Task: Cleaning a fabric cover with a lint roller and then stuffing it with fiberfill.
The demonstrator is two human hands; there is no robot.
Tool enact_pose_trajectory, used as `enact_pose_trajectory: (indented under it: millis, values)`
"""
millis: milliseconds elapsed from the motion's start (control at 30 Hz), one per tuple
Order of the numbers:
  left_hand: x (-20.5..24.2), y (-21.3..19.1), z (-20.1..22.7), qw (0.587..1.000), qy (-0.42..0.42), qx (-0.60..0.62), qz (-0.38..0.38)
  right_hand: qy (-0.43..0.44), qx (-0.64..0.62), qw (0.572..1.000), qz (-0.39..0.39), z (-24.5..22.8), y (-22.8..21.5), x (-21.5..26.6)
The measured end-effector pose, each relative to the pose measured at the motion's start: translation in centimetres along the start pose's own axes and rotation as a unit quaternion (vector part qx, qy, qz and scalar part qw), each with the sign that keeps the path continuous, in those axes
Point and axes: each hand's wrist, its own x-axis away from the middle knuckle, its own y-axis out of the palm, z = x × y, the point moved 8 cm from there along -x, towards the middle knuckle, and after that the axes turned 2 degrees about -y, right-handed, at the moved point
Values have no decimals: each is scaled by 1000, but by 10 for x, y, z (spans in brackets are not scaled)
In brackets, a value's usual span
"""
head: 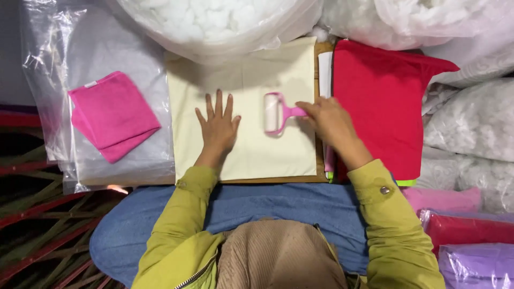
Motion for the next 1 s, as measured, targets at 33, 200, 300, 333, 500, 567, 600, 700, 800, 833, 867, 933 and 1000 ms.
enact_pose_trajectory:
  millis: [33, 200, 300, 333, 500, 567, 600, 700, 800, 833, 867, 933, 1000]
  values:
    - [12, 1, -15, 1000, -2, -1, 0, -2, -1, 1000, 0, 21, -4, 12]
    - [65, -14, -39, 995, -10, 4, 104, 62, 82, 994, 42, 50, -41, 75]
    - [77, 39, -17, 998, -3, 8, 67, 5, -26, 1000, -6, -23, 9, 69]
    - [82, 40, -15, 997, -6, 9, 71, 1, -24, 1000, -4, -29, 15, 71]
    - [110, 42, -54, 992, -115, -25, 41, 31, 65, 996, -60, 25, 7, 94]
    - [115, 45, -62, 991, -115, -2, 72, 22, 84, 995, -47, 23, 2, 97]
    - [123, 51, -63, 989, -116, 21, 84, 17, 99, 994, -52, 24, 3, 106]
    - [94, 54, -26, 993, -66, 49, 83, -70, 19, 995, -68, -58, 48, 93]
    - [84, 45, -14, 995, -44, -2, 84, -74, 43, 994, -63, -51, 51, 88]
    - [90, 49, -17, 996, -40, -4, 80, -68, 40, 995, -65, -23, 39, 91]
    - [95, 52, -18, 996, -24, -27, 82, -29, 89, 994, -55, 12, 23, 90]
    - [110, 54, -16, 995, -6, -50, 92, 12, 141, 989, -37, 44, -8, 87]
    - [130, 75, -14, 999, -4, -43, -1, 29, 88, 995, -35, 45, -30, 86]
